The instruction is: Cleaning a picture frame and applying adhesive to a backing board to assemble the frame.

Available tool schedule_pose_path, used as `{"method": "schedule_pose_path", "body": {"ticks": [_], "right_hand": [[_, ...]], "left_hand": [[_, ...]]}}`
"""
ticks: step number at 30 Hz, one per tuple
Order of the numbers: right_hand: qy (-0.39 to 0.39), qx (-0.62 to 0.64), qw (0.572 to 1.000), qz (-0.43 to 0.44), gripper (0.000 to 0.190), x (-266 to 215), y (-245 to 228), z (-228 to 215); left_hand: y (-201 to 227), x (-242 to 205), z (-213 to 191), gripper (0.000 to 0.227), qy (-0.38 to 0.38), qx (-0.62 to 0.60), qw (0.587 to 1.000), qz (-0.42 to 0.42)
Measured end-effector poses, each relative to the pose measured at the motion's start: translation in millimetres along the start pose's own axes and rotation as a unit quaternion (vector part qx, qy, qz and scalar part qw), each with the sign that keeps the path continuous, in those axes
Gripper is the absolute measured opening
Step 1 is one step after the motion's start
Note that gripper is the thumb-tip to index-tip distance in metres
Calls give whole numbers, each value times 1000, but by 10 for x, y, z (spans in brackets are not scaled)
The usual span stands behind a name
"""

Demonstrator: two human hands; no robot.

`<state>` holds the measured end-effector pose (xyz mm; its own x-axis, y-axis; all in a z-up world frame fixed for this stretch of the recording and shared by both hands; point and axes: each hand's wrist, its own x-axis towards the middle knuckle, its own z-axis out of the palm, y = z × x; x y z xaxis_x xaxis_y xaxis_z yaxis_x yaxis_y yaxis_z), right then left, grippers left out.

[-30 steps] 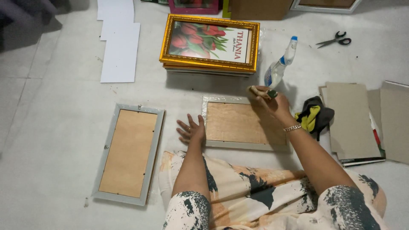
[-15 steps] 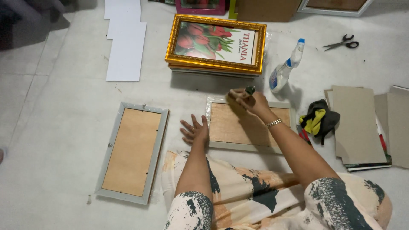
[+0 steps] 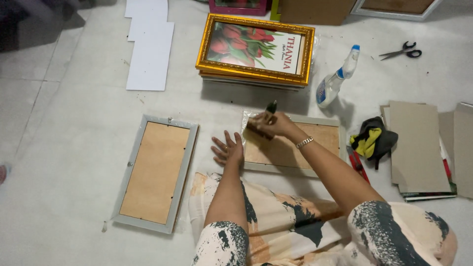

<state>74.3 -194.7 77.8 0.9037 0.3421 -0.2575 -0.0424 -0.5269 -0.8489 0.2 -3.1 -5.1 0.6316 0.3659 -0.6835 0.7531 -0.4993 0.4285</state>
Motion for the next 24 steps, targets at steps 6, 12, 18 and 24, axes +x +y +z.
{"method": "schedule_pose_path", "body": {"ticks": [6, 12, 18, 24], "right_hand": [[210, 68, 974, -56, 38, 123, -250, 59], [192, 111, 963, 152, 43, -326, -723, 183], [261, 1, 937, 233, 43, -910, -402, -414], [352, -102, 881, 299, 59, -1583, 298, -1099]], "left_hand": [[13, 3, 11, 78, 4, -8, 1000, -5], [7, -52, -33, 78, -1, -11, 1000, 9], [6, -35, -15, 81, 6, -2, 1000, 10], [35, -101, -49, 79, 1, 5, 1000, 5]]}}
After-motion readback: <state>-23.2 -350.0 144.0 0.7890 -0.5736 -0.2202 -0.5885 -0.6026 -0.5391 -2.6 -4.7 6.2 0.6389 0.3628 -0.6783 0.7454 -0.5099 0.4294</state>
